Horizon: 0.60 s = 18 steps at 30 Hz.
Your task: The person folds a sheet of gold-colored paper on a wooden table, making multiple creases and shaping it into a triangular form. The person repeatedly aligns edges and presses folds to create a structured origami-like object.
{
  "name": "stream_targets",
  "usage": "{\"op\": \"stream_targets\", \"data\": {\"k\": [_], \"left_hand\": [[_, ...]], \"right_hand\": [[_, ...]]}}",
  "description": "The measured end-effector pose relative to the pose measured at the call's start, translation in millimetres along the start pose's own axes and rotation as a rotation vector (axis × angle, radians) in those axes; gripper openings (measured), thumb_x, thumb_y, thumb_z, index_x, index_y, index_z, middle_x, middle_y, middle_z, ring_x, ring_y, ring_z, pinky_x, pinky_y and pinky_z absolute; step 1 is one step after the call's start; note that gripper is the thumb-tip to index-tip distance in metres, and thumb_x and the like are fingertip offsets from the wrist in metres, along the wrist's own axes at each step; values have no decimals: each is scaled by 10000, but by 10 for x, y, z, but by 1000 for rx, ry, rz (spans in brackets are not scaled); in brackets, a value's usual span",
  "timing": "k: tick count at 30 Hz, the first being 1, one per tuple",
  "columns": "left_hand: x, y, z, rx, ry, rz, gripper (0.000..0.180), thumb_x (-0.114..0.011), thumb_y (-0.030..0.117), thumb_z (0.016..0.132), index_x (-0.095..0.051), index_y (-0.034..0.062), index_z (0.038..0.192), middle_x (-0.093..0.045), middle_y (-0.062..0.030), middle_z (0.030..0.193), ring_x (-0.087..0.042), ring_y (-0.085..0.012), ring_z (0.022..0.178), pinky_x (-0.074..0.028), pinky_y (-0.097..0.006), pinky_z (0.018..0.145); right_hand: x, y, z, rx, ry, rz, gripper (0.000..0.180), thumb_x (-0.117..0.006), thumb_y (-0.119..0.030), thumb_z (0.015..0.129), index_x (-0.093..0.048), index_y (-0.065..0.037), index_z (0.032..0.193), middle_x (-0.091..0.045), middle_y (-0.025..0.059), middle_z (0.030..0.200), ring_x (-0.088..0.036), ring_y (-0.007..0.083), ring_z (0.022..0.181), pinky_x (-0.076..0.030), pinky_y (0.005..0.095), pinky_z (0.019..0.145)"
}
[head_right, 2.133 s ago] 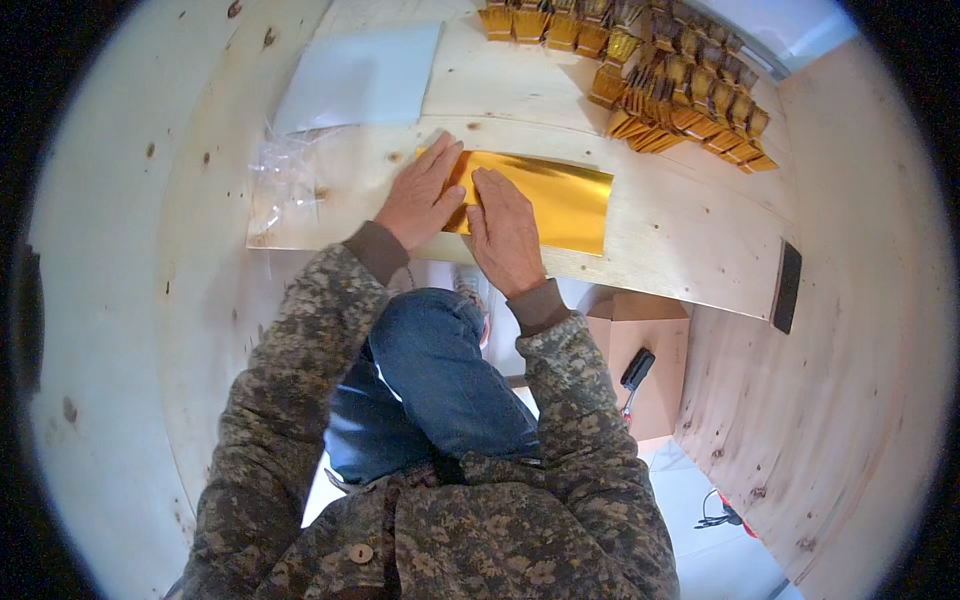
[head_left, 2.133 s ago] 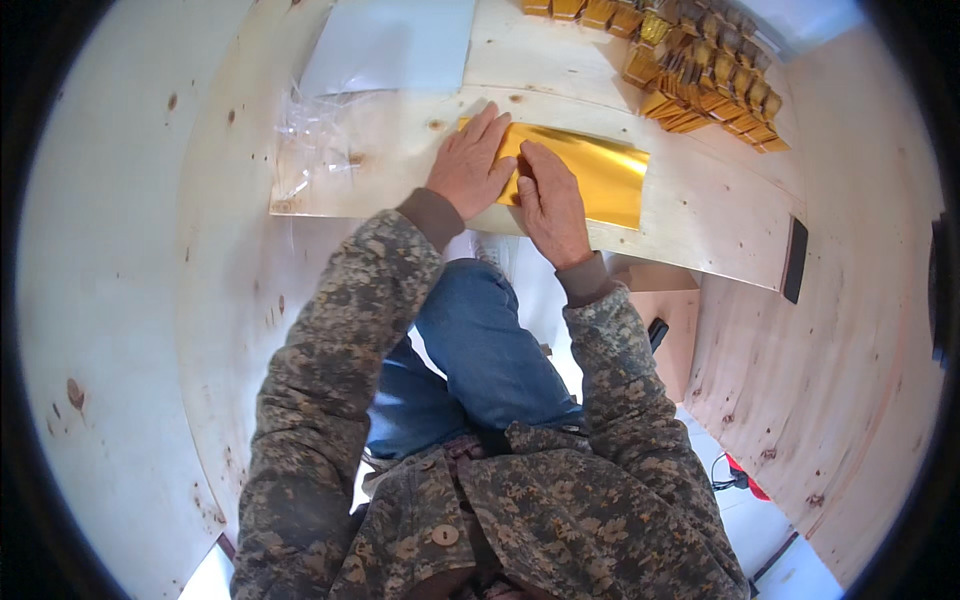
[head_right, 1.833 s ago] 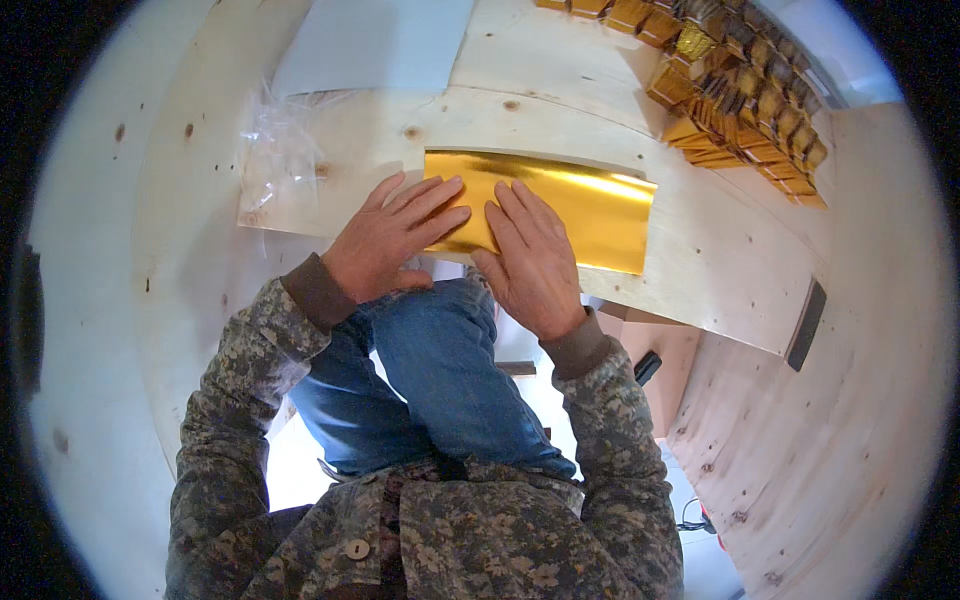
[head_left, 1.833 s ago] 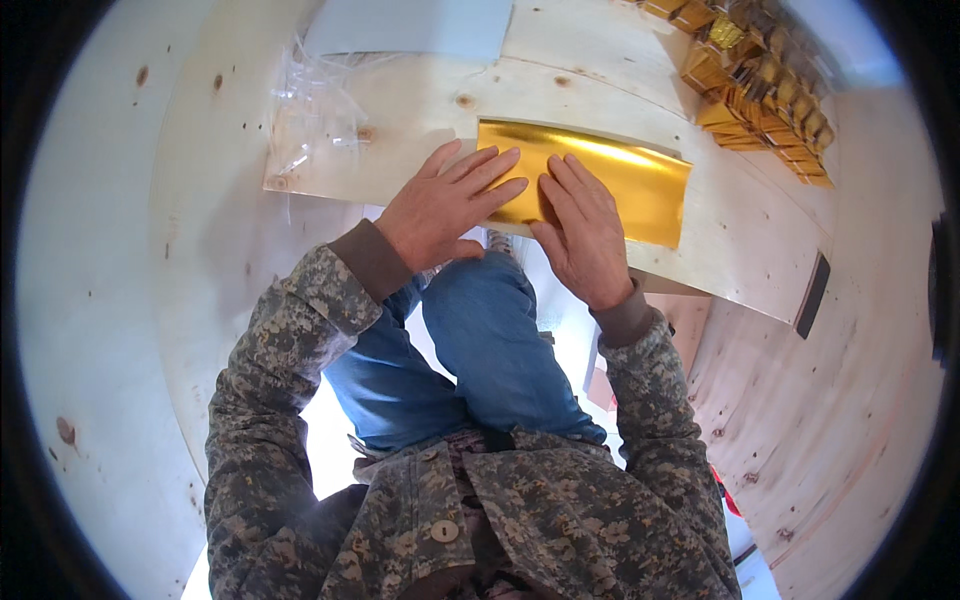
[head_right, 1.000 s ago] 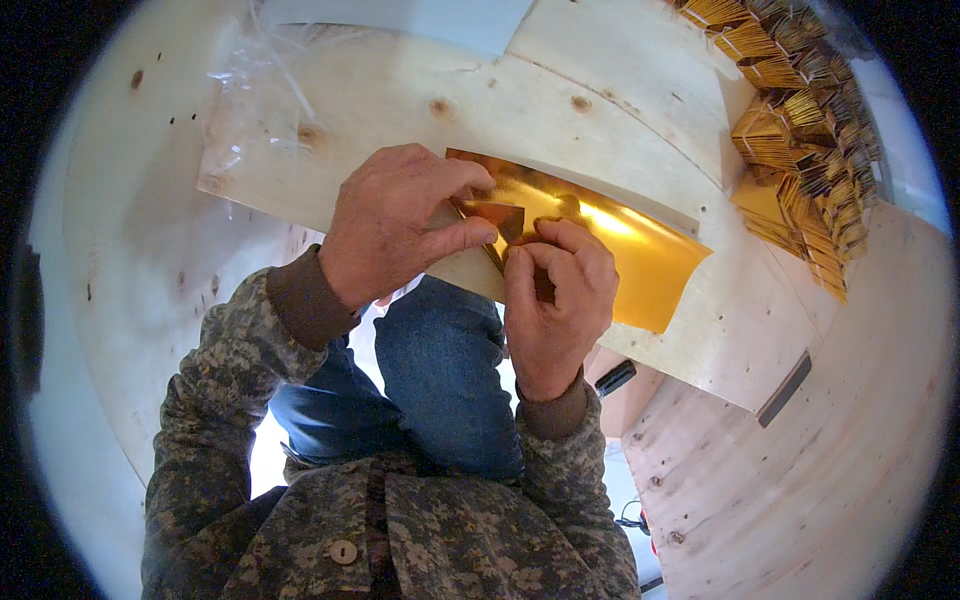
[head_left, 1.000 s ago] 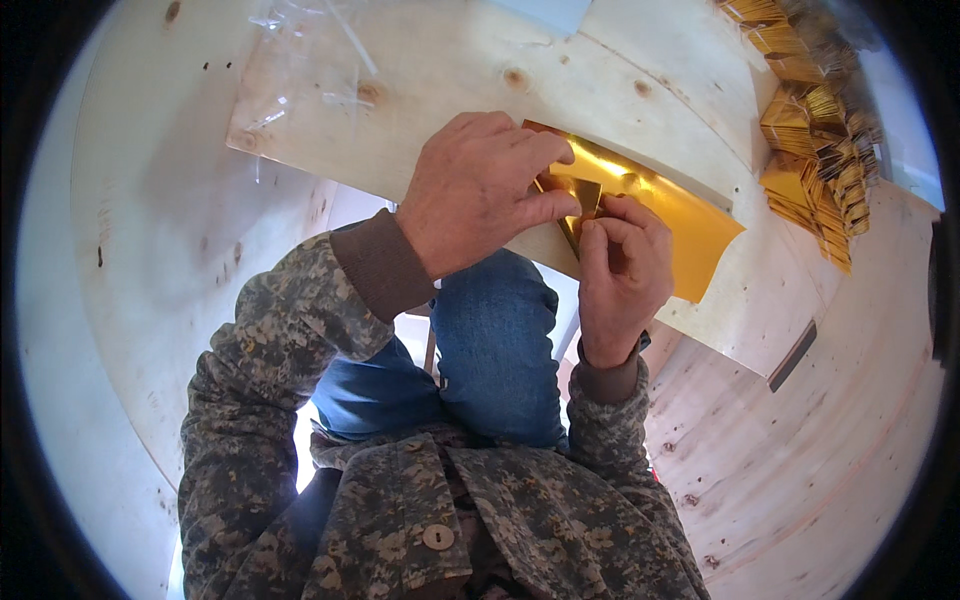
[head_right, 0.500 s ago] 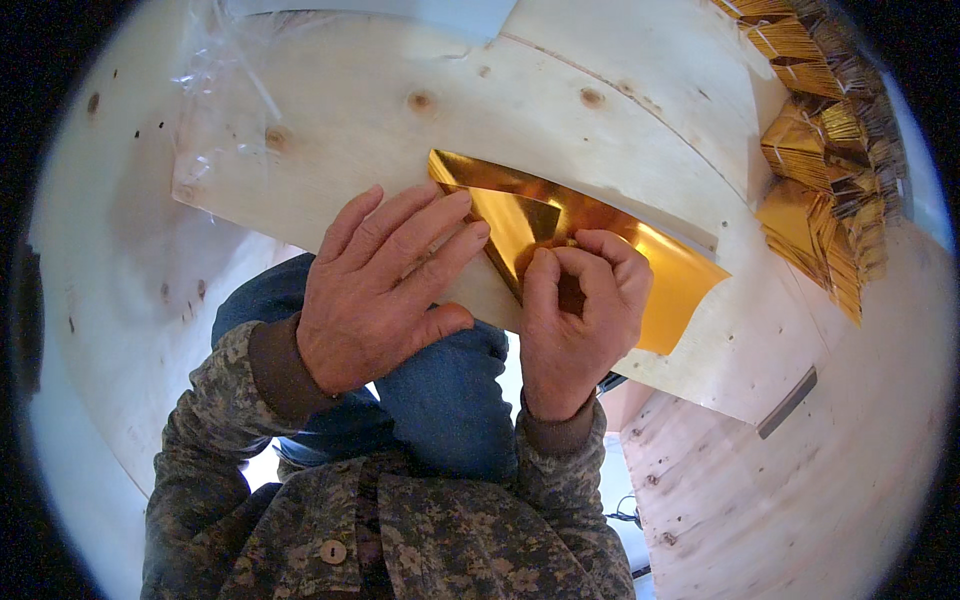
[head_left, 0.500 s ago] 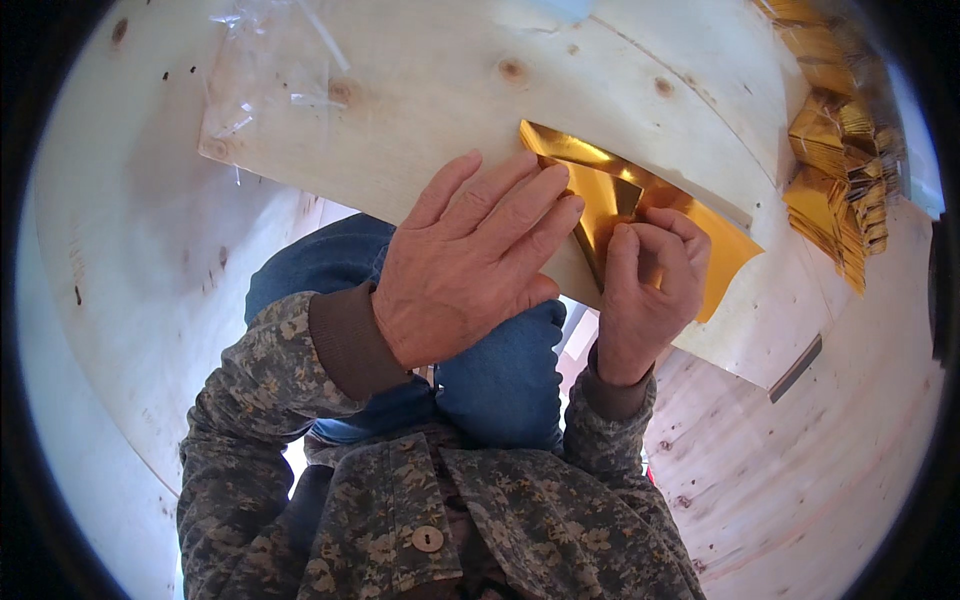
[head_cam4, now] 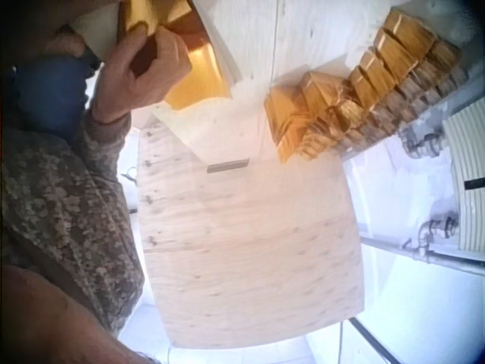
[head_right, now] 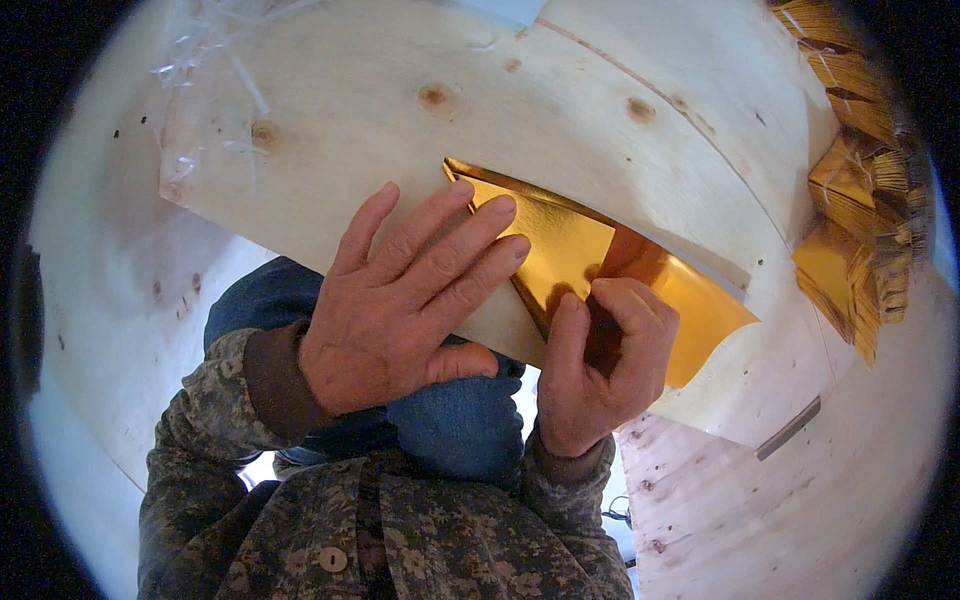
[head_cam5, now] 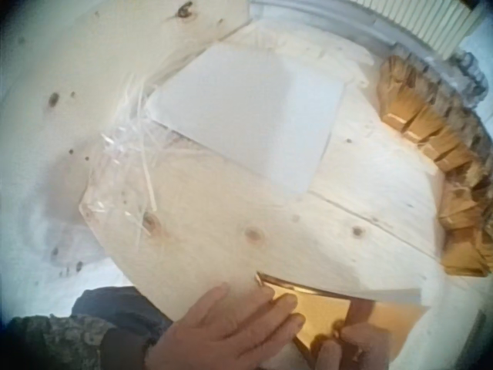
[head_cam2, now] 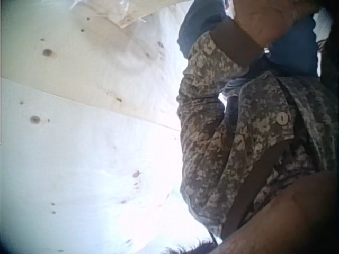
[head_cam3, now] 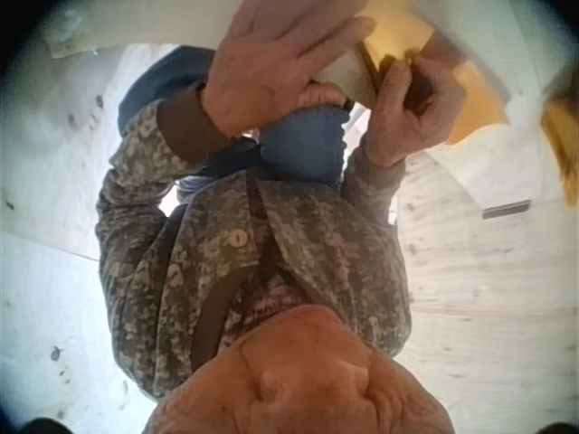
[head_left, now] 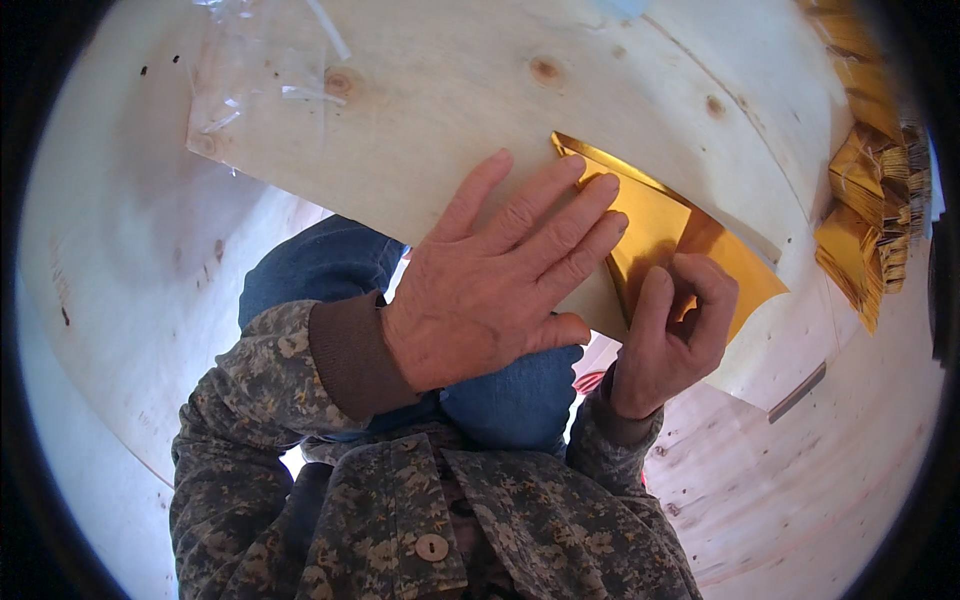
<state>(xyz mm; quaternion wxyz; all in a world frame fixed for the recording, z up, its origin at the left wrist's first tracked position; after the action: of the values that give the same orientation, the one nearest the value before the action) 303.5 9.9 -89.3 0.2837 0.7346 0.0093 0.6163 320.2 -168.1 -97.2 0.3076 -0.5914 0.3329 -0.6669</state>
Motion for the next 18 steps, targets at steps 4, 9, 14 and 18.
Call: {"op": "stream_targets", "data": {"k": [4, 9, 14, 18], "left_hand": [[-13, -2, 17, -1, -21, 8, 726, -365, 657, 959, -517, 134, 1440, -440, -67, 1542, -373, -285, 1444, -169, -550, 1193], [-34, 6, 19, 13, -40, 11, 739, -353, 665, 956, -494, 147, 1464, -426, -60, 1556, -359, -284, 1456, -137, -557, 1197], [-49, 12, 33, 22, -36, 5, 745, -361, 667, 950, -484, 146, 1469, -426, -56, 1557, -353, -279, 1460, -126, -565, 1194], [-46, 16, 43, 19, -47, 25, 738, -361, 665, 953, -491, 144, 1459, -437, -51, 1549, -354, -277, 1455, -129, -563, 1192]], "right_hand": [[29, 9, -7, 14, -91, -62, 277, -745, 47, 758, -691, -14, 1022, -609, 139, 1018, -612, 242, 918, -522, 323, 804], [25, 41, -16, 53, -136, -138, 431, -815, -45, 705, -717, -35, 1125, -561, 138, 1127, -582, 253, 996, -518, 341, 853], [33, 29, 4, 189, -168, -202, 566, -850, -81, 660, -708, -36, 1206, -529, 144, 1198, -566, 271, 1061, -519, 353, 900], [21, 29, -17, 158, -161, -206, 595, -856, -72, 643, -707, -33, 1218, -528, 148, 1219, -568, 275, 1081, -517, 358, 928]]}}
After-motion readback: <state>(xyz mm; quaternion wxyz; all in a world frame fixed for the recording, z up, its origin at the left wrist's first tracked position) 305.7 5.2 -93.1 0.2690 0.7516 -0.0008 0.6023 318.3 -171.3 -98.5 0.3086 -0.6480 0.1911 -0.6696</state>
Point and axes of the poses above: each hand's wrist, its own z-axis towards the middle knuckle, its own x-axis out of the back of the hand, y = z × x, the point moved 3 cm from there along z, towards the middle knuckle
